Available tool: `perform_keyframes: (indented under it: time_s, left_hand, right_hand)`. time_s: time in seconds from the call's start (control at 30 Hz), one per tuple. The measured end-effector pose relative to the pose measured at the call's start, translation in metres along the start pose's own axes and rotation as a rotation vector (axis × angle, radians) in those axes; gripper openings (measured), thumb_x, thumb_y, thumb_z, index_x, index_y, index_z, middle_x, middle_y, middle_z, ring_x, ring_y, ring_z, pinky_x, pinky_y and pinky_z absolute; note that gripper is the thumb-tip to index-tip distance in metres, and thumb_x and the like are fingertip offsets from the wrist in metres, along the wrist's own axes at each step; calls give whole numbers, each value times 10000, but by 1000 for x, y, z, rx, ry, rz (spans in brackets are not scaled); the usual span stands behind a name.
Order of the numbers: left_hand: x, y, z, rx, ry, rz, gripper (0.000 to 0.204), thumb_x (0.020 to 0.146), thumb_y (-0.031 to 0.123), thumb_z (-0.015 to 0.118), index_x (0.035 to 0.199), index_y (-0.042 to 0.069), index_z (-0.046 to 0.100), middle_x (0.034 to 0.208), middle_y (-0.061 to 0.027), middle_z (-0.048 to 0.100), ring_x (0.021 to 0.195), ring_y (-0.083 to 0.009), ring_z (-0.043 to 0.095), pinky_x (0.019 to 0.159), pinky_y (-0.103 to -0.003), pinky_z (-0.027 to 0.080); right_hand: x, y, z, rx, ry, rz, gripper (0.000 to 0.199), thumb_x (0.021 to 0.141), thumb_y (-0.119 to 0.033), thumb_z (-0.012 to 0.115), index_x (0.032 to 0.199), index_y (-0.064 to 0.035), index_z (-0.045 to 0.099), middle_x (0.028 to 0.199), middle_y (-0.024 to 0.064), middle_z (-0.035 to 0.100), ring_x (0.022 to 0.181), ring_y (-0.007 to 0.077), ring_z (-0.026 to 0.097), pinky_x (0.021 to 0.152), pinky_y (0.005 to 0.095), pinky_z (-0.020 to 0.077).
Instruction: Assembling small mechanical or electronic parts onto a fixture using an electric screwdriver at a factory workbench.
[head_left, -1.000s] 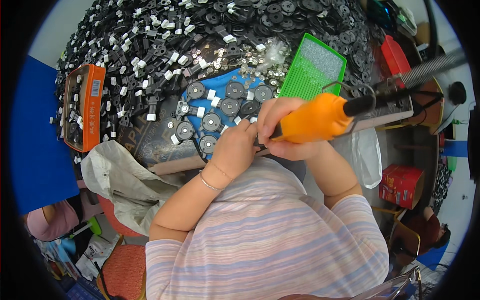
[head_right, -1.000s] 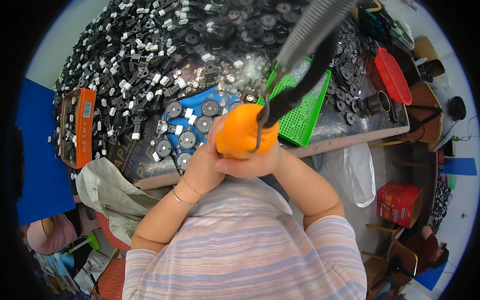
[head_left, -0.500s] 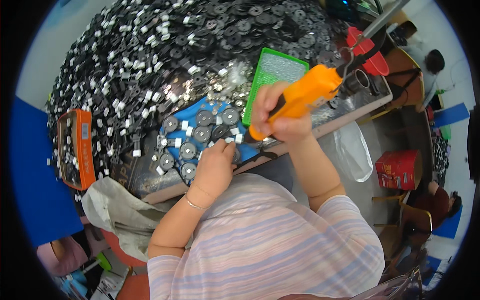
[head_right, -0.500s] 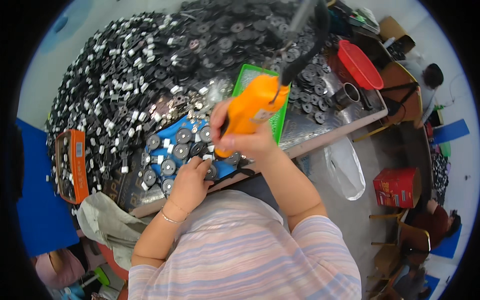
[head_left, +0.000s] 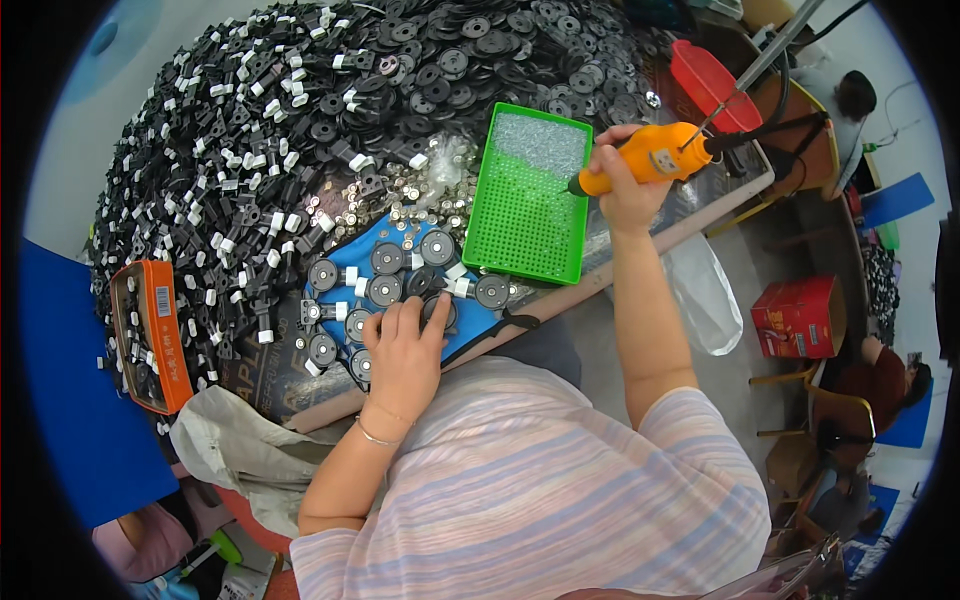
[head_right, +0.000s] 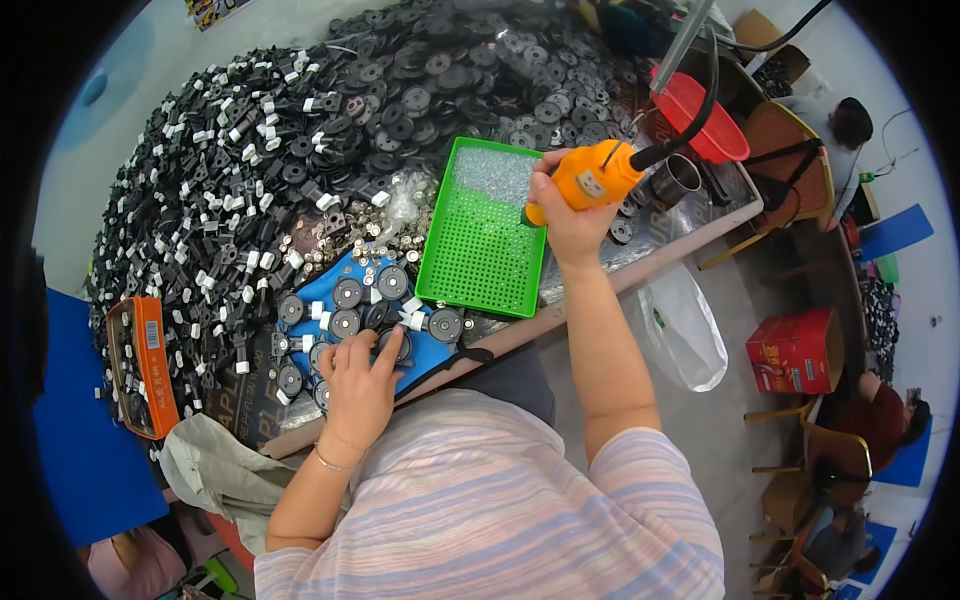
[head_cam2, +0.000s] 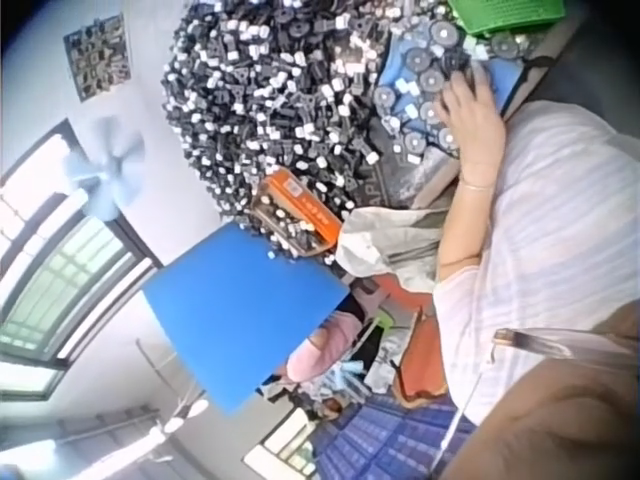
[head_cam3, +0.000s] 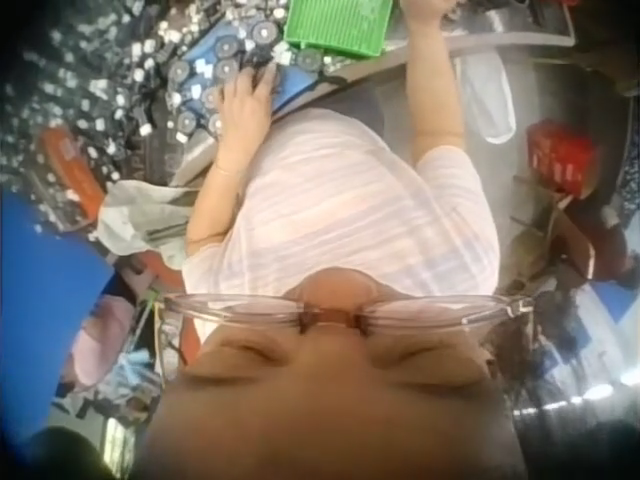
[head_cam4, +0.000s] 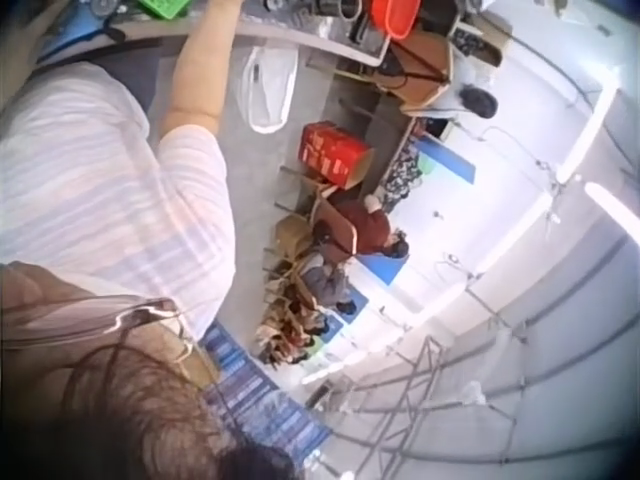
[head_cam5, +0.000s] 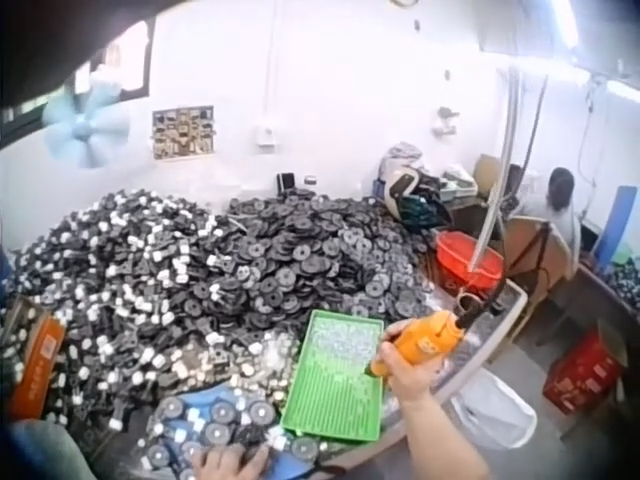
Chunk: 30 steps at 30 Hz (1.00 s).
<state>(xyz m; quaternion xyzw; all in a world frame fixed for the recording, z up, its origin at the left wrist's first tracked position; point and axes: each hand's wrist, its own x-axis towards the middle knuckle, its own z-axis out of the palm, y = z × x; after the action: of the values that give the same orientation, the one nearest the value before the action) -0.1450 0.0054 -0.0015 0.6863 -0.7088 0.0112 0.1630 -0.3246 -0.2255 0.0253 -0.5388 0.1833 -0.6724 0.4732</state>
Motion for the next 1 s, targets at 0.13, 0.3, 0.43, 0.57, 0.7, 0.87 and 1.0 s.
perform_keyframes:
  time_s: [0.13, 0.3, 0.43, 0.57, 0.7, 0.87, 1.0]
  left_hand:
    - [-7, -5, -8, -18, 20, -47, 545, 645, 167, 685, 1161, 146, 509, 1046, -98, 484, 966, -251, 434, 835, -399, 264]
    - [-13, -23, -20, -57, 96, -180, 481, 639, 184, 691, 1094, 122, 546, 1021, -92, 493, 958, -248, 436, 834, -392, 254]
    - [-17, -48, -25, -45, 185, -281, 478, 632, 194, 704, 1078, 104, 555, 1016, -81, 495, 950, -261, 443, 840, -388, 271]
    - [-17, -70, -28, -113, 163, -368, 488, 613, 205, 718, 1061, 87, 565, 1033, -84, 510, 991, -248, 455, 844, -383, 283]
    - [-21, -71, -32, -178, 116, -377, 436, 569, 219, 743, 960, 90, 598, 963, -51, 533, 946, -231, 474, 829, -384, 290]
    - [-18, -66, -27, -108, 73, -380, 429, 530, 237, 759, 905, 85, 618, 880, -44, 522, 892, -227, 475, 810, -388, 294]
    - [-16, -68, -25, -139, 11, -386, 408, 542, 228, 761, 896, 75, 629, 856, -56, 547, 880, -235, 501, 797, -362, 321]
  right_hand:
    - [1, 4, 3, -5, -18, -13, 293, 691, 74, 615, 933, -6, 470, 762, 79, 558, 569, 123, 552, 514, 236, 485]
    - [0, 9, 2, -27, -25, 24, 279, 696, 75, 609, 924, -4, 469, 743, 73, 549, 561, 121, 548, 508, 235, 477]
    - [2, 6, 9, 50, -25, 33, 219, 716, 80, 584, 880, -12, 471, 683, 59, 516, 541, 129, 529, 506, 251, 460]
    - [5, 2, 4, 9, -33, 34, 195, 734, 71, 566, 899, 0, 489, 682, 71, 514, 545, 138, 509, 517, 255, 435]
    - [0, -16, 19, 193, -72, 50, 209, 757, 51, 530, 949, -13, 480, 796, 109, 521, 598, 165, 498, 564, 281, 431]
    - [-30, -36, 71, 328, -348, 106, 203, 774, -96, 552, 947, -28, 471, 851, 100, 470, 626, 160, 490, 592, 316, 417]
    - [-65, -26, 117, 366, -546, 170, 222, 753, -83, 591, 925, -18, 466, 841, 112, 478, 582, 164, 511, 536, 277, 446]
